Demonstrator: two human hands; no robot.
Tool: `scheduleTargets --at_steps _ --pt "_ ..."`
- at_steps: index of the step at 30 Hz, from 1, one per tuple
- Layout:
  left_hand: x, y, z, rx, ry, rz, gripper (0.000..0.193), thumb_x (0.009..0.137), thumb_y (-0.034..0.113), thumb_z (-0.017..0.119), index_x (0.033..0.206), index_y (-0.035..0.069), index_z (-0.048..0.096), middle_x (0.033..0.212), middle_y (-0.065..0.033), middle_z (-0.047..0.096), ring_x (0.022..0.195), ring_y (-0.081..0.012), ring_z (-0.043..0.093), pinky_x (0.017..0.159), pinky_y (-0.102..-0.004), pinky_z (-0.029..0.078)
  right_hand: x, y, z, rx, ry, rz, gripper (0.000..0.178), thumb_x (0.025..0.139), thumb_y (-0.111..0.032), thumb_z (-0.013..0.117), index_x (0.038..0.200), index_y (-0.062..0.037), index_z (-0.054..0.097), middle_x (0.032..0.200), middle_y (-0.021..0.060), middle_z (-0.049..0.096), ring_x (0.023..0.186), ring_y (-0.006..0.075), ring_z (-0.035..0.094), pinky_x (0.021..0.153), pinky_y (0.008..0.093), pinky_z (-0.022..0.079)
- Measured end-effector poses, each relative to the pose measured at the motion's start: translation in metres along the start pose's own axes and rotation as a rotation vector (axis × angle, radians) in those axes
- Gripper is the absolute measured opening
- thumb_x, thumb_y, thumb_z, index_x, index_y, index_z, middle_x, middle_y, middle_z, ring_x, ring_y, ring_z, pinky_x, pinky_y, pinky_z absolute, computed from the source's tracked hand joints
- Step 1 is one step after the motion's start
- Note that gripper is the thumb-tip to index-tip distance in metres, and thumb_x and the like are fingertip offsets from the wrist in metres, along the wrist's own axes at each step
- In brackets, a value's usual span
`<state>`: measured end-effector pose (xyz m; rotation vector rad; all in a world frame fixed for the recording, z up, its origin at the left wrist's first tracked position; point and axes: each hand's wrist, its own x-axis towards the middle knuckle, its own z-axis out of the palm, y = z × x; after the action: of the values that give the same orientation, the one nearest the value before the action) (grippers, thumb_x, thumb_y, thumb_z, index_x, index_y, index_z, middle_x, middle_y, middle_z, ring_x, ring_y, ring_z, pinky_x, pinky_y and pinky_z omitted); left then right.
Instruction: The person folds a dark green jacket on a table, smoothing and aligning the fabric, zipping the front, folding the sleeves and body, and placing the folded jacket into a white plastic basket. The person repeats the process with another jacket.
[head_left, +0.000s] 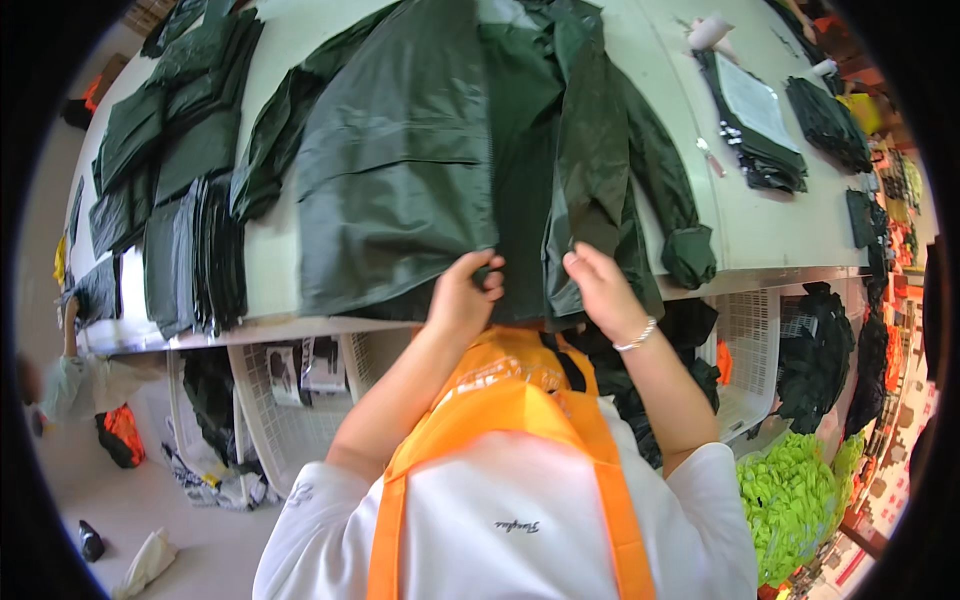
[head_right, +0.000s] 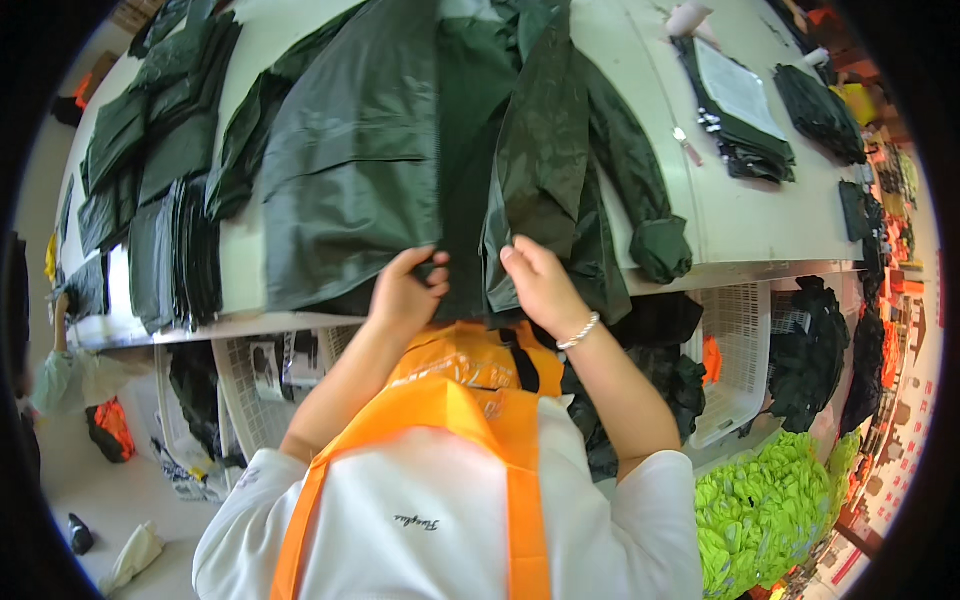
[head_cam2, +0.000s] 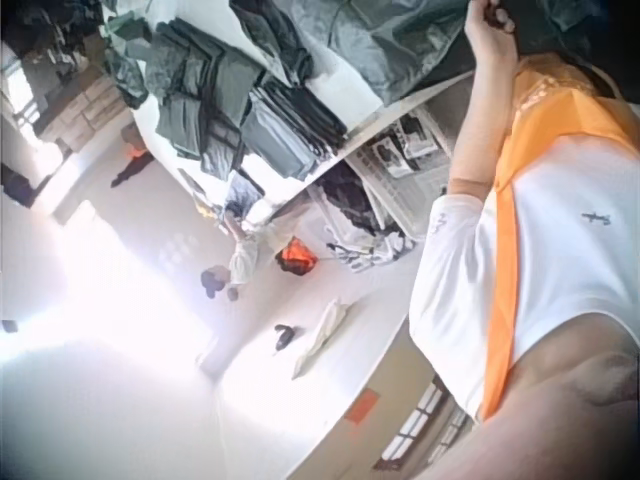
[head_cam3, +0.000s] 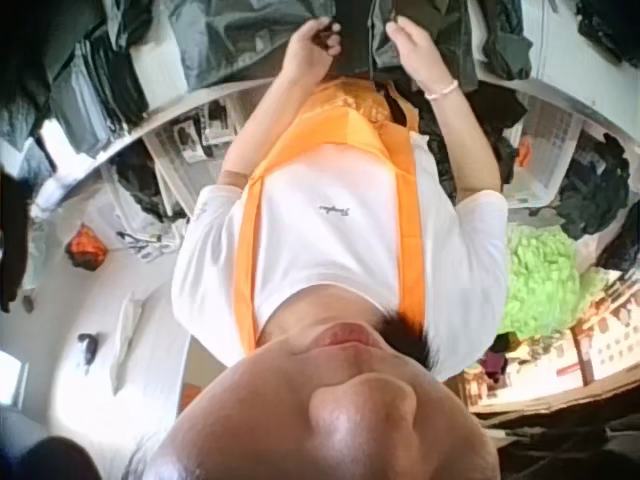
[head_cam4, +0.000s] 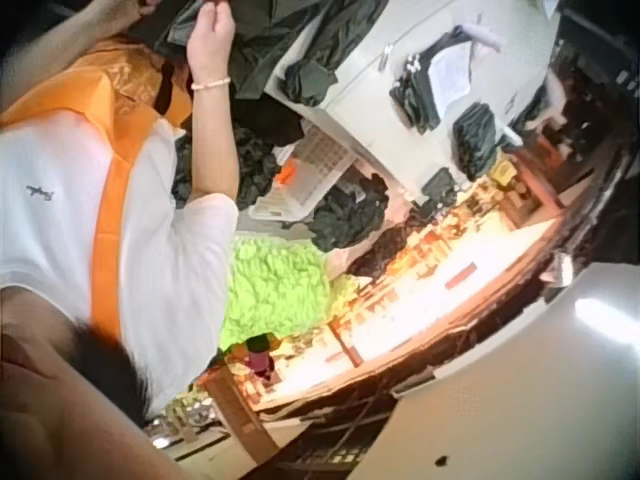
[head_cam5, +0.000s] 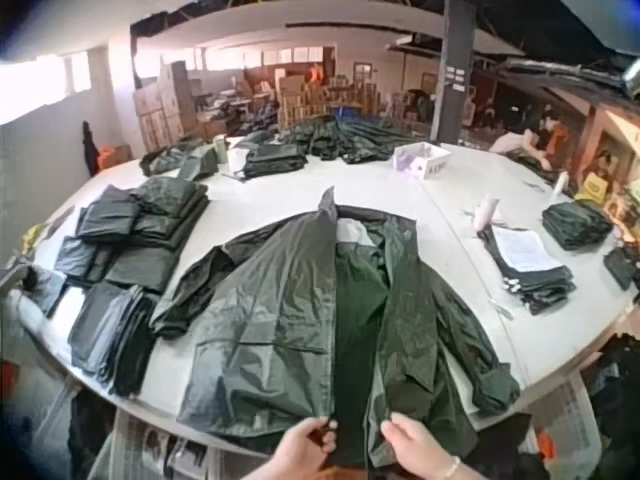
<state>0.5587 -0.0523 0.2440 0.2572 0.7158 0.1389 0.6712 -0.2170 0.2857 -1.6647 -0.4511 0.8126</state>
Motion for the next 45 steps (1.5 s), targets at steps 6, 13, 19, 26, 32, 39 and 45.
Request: scheduleTargets --at_steps 6,13,19,26,32,39,45 --pt "0.037 -0.039 -0.016 0.443 0.155 -0.110 0.029 0.076 0.030 0.075 0.071 0.007 0.057 0.063 0.0000 0.051 0.048 -0.0105 0.043 0.044 -0.0254 0.031 -0.016 0.090 0.037 0.090 0.031 0.140 0.023 0.094 -0.017 0.047 0.075 -0.0027 0.046 0.064 -0.0044 0.039 0.061 0.0050 0.035 0.054 0.0246 0.033" --pt "0.044 -0.047 -0.016 0.763 0.221 0.069 0.033 0.079 0.026 0.068 0.086 -0.006 0.063 0.080 -0.0061 0.062 0.065 -0.0148 0.056 0.062 -0.0296 0.045 -0.027 0.103 0.006 -0.213 0.326 0.132 0.027 0.087 -0.018 0.053 0.068 -0.0002 0.046 0.054 0.0047 0.041 0.053 0.0156 0.041 0.053 0.0329 0.036" --pt "0.046 -0.069 -0.029 1.105 0.063 0.237 0.039 0.082 0.027 0.070 0.101 -0.006 0.063 0.096 -0.0113 0.067 0.086 -0.0178 0.061 0.078 -0.0300 0.047 -0.012 0.053 0.024 -1.044 0.688 -0.375 0.018 0.081 -0.012 0.062 0.095 -0.0026 0.056 0.092 0.0148 0.057 0.086 0.0347 0.055 0.072 0.0414 0.046" --pt "0.054 -0.080 -0.046 1.005 -0.185 0.509 0.030 0.085 0.020 0.066 0.105 -0.003 0.062 0.098 -0.0071 0.065 0.089 -0.0152 0.059 0.080 -0.0281 0.046 0.032 0.067 0.047 -0.950 0.454 0.076 0.023 0.080 -0.023 0.067 0.087 -0.0014 0.063 0.084 0.0152 0.063 0.080 0.0352 0.062 0.069 0.0417 0.051" --pt "0.042 -0.055 -0.028 0.825 0.092 -0.011 0.040 0.074 0.040 0.075 0.072 0.001 0.062 0.070 -0.0018 0.056 0.060 -0.0102 0.048 0.056 -0.0256 0.037 0.025 0.069 0.033 -0.515 0.279 0.378 0.022 0.081 -0.021 0.065 0.078 0.0014 0.065 0.078 0.0190 0.066 0.070 0.0356 0.064 0.068 0.0380 0.052" --pt "0.064 -0.052 -0.028 1.026 0.171 -0.019 0.048 0.072 0.046 0.075 0.065 0.002 0.059 0.067 -0.0013 0.054 0.058 -0.0096 0.046 0.053 -0.0246 0.035 0.022 0.065 0.049 -0.799 0.415 0.133 0.014 0.075 -0.016 0.068 0.072 -0.0028 0.065 0.070 0.0145 0.066 0.068 0.0330 0.064 0.065 0.0393 0.052" --pt "0.067 -0.048 -0.023 1.131 0.152 -0.019 0.057 0.074 0.046 0.073 0.078 -0.011 0.063 0.079 -0.0092 0.063 0.070 -0.0145 0.056 0.063 -0.0271 0.044 0.019 0.083 0.050 -0.601 0.419 0.122 0.015 0.074 -0.014 0.071 0.076 -0.0013 0.064 0.067 0.0109 0.065 0.061 0.0254 0.064 0.060 0.0345 0.051"
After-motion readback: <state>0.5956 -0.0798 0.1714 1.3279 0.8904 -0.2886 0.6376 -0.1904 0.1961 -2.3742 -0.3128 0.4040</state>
